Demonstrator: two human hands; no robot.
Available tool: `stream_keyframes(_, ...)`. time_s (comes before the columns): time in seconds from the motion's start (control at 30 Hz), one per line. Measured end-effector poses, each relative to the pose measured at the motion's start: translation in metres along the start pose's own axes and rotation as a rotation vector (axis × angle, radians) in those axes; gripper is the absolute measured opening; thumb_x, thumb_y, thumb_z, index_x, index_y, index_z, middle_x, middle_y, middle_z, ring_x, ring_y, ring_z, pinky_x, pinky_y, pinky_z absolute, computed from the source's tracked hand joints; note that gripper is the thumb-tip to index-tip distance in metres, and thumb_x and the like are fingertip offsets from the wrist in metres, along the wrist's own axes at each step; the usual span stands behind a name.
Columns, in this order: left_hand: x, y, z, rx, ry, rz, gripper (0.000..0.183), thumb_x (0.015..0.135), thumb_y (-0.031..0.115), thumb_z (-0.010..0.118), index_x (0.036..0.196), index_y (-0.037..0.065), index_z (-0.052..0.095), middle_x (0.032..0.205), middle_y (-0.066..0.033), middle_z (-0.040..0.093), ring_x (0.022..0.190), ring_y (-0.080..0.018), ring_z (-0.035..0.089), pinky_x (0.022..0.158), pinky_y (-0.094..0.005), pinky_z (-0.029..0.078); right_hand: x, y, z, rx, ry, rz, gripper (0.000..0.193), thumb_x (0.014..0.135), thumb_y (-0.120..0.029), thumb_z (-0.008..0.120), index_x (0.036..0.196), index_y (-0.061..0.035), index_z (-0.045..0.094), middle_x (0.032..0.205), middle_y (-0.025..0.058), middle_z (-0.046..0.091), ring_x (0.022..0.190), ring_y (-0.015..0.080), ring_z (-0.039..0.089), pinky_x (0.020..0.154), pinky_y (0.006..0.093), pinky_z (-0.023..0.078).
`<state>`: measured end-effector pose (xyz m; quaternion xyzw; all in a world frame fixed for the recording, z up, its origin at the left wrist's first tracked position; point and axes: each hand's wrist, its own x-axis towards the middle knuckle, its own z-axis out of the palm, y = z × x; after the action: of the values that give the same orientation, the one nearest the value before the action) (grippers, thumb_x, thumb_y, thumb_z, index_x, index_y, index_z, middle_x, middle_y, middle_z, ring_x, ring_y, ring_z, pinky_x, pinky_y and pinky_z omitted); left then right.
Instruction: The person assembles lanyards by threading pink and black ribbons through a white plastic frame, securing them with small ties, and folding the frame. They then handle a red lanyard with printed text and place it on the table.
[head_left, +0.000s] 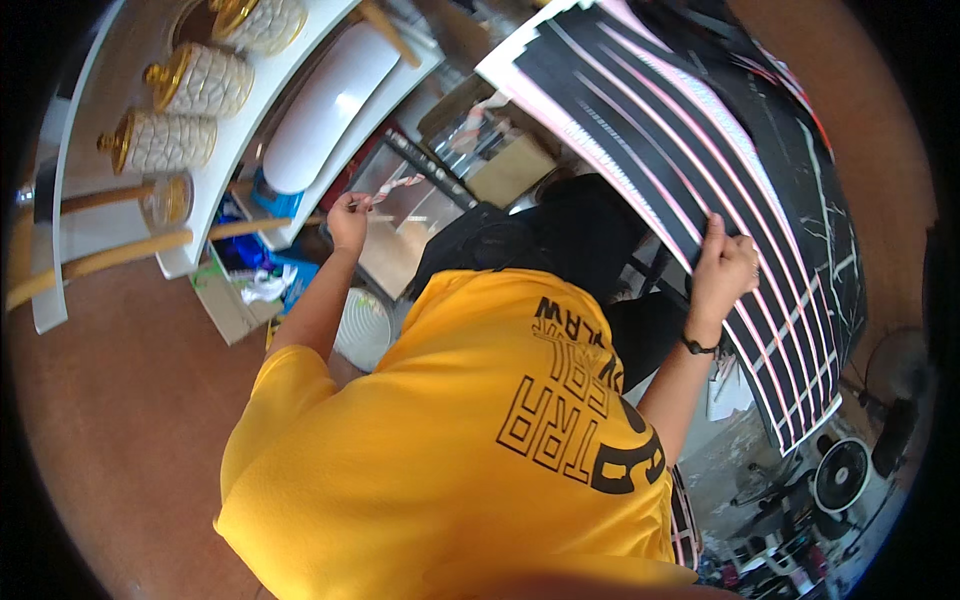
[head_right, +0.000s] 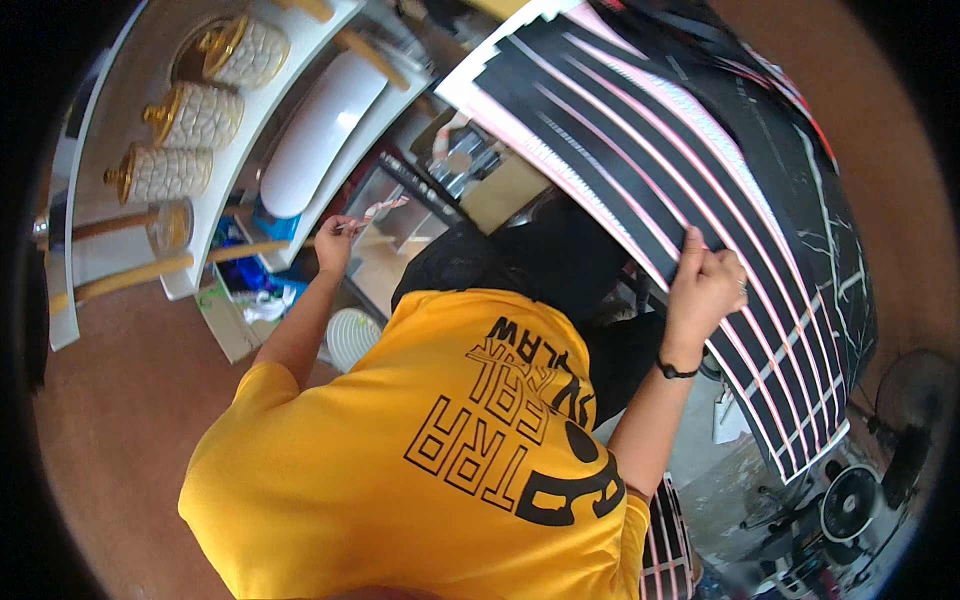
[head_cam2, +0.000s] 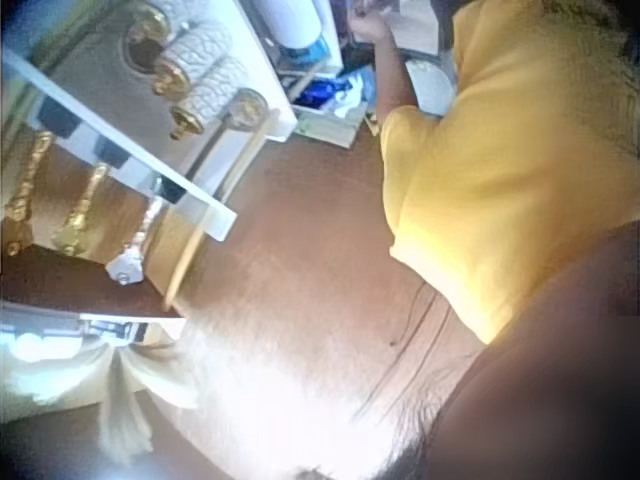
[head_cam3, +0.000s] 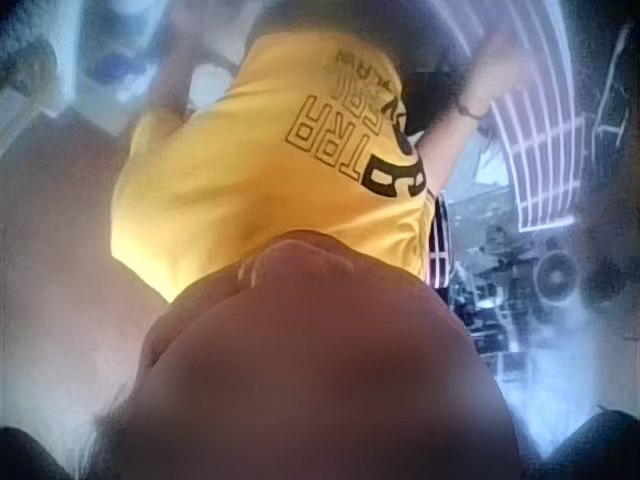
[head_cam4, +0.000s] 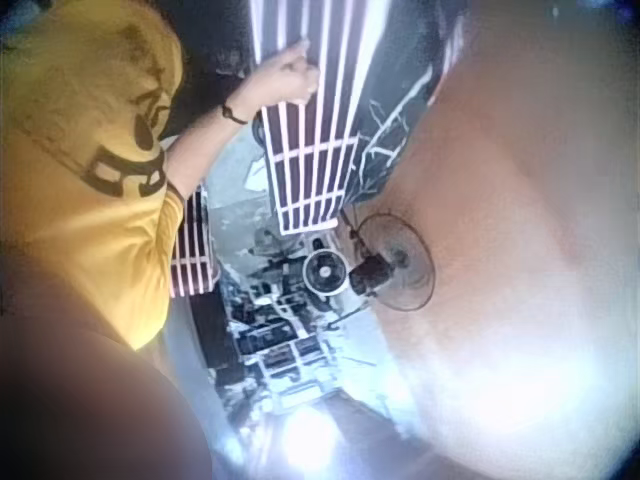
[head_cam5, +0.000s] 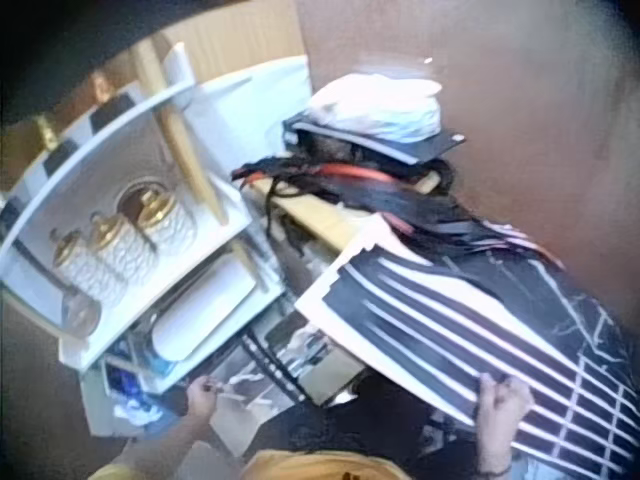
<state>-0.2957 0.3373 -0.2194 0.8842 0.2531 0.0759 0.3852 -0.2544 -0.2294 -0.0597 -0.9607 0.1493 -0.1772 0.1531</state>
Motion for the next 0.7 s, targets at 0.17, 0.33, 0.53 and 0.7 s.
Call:
stream_keyframes(0.17,-0.033,-0.118,-0.058,0.290,0.243,-0.304,0.022,0.075,0.023,0.082,0.083,0.005,0.072,0.082,-0.0142,0.072,0.073,-0.0251,0.069,0.070,-0.0350,0.054,0.002,0.001,0.002,0.000,0.023,-0.048,0.042,0.095,-0.040,0.062,0.074,-0.0062,0.076,0.070,0.0073,0.053,0.073,0.0257,0.055,0.066,0.0440,0.038)
stream_keyframes(0.33,-0.067,-0.162,-0.100,0.912,0.053,-0.593,0.029,0.076,0.031,0.075,0.089,0.005,0.075,0.095,-0.0222,0.072,0.090,-0.0375,0.070,0.080,-0.0436,0.054,0.002,0.003,0.005,-0.031,0.021,-0.011,0.044,0.094,-0.037,0.065,0.066,-0.0042,0.072,0.065,0.0069,0.051,0.064,0.0231,0.052,0.062,0.0412,0.037)
stream_keyframes(0.53,-0.108,-0.158,-0.109,0.915,-0.267,-0.643,0.023,0.084,0.018,0.063,0.096,0.001,0.074,0.105,-0.0231,0.070,0.103,-0.0371,0.067,0.088,-0.0425,0.053,0.003,0.000,0.004,-0.016,0.028,-0.031,0.049,0.094,-0.036,0.067,0.061,0.0013,0.067,0.063,0.0072,0.052,0.063,0.0239,0.052,0.060,0.0421,0.039)
stream_keyframes(0.7,-0.129,-0.133,-0.100,0.744,-0.157,-0.753,0.027,0.084,0.010,0.066,0.110,0.003,0.070,0.113,-0.0222,0.069,0.106,-0.0337,0.067,0.088,-0.0414,0.054,0.003,-0.003,0.003,0.031,0.041,-0.063,0.049,0.094,-0.033,0.067,0.061,0.0026,0.066,0.062,0.0076,0.052,0.061,0.0236,0.052,0.060,0.0417,0.039)
